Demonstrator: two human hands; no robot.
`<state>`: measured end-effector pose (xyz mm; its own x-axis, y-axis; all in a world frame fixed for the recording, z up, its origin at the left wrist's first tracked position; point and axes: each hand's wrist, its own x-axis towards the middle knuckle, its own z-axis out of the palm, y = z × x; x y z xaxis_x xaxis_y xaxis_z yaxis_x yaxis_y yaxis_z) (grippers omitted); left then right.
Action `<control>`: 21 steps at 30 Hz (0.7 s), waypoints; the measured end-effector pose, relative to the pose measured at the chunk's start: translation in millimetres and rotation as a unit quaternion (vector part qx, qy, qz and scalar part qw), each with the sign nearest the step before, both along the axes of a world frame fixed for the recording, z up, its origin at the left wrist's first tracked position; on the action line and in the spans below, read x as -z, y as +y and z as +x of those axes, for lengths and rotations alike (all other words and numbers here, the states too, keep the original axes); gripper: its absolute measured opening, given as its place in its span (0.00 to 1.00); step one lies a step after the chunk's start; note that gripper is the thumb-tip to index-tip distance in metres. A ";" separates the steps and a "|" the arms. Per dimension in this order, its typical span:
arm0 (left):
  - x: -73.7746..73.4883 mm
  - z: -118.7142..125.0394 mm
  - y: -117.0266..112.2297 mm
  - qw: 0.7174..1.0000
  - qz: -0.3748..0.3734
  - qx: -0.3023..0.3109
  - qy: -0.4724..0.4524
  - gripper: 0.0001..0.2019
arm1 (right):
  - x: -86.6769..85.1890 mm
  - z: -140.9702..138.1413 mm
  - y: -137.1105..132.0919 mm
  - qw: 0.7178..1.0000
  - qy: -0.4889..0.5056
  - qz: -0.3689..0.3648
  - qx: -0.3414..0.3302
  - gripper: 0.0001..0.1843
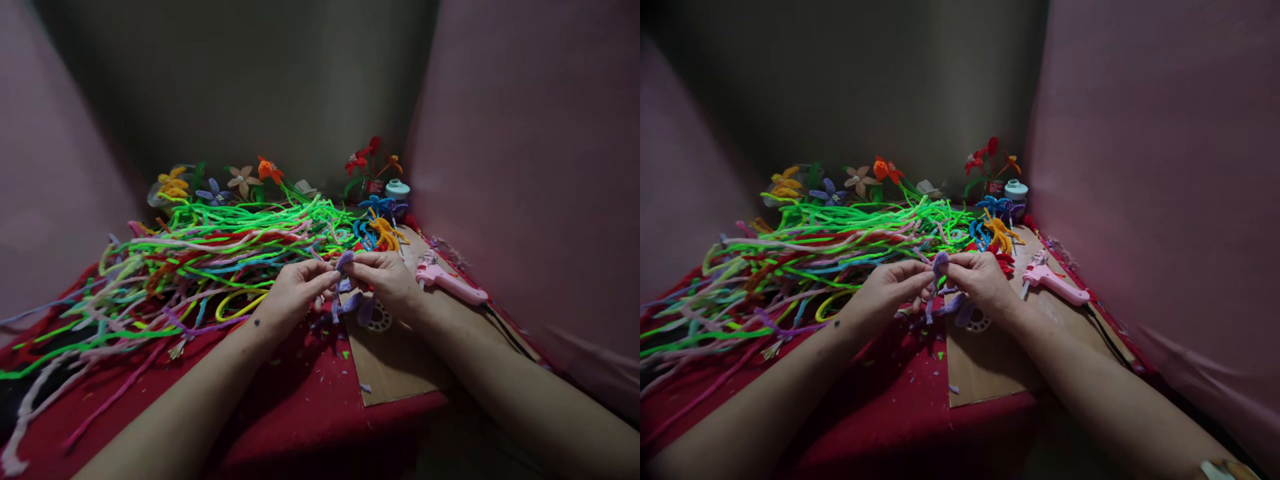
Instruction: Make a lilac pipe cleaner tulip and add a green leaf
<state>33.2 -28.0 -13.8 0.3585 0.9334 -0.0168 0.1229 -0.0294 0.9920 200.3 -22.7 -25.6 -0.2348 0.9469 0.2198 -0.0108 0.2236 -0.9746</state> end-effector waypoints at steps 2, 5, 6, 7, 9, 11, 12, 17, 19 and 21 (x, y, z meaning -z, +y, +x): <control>1.9 0.3 -0.3 0.999 -0.030 0.021 -0.012 0.12 | -0.4 -1.9 -2.3 1.000 -0.011 -0.010 -0.004 0.14; 6.1 -0.2 1.1 0.997 -0.065 0.022 -0.023 0.13 | 1.6 -2.9 -3.5 1.000 -0.023 -0.007 -0.011 0.13; 7.4 -0.6 1.9 0.997 -0.073 0.022 -0.027 0.13 | 2.8 -3.3 -3.4 0.999 -0.028 -0.003 -0.016 0.13; 8.5 -1.0 2.7 0.996 -0.079 0.023 -0.030 0.13 | 4.0 -3.8 -3.2 0.999 -0.032 0.001 -0.023 0.12; 10.0 -2.2 4.0 0.995 -0.090 0.028 -0.035 0.13 | 4.8 -5.1 -2.4 0.999 -0.036 0.006 -0.032 0.12; 10.9 -3.9 5.1 0.994 -0.096 0.023 -0.038 0.13 | 1.7 -4.1 -1.4 0.999 -0.037 0.017 -0.025 0.12; 11.2 -4.9 5.7 0.995 -0.095 0.016 -0.037 0.13 | -1.9 -1.4 -1.0 0.999 -0.041 0.029 -0.010 0.13; 10.6 -8.3 9.9 0.999 -0.031 -0.023 0.032 0.12 | -28.7 51.6 -4.4 0.947 -0.203 0.147 0.200 0.15; 7.8 -7.9 10.9 0.998 -0.005 -0.024 0.061 0.12 | -30.6 85.5 -9.9 0.876 -0.382 0.185 0.230 0.17; 3.5 -6.8 10.8 0.996 0.018 -0.022 0.081 0.12 | -21.4 115.7 -16.1 0.778 -0.554 0.170 0.240 0.18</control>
<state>26.4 -17.3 -17.4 0.3129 0.9490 -0.0380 0.2840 -0.0554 0.9572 316.1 -38.8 -4.2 -0.0954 0.9150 0.3919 0.9594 0.1895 -0.2089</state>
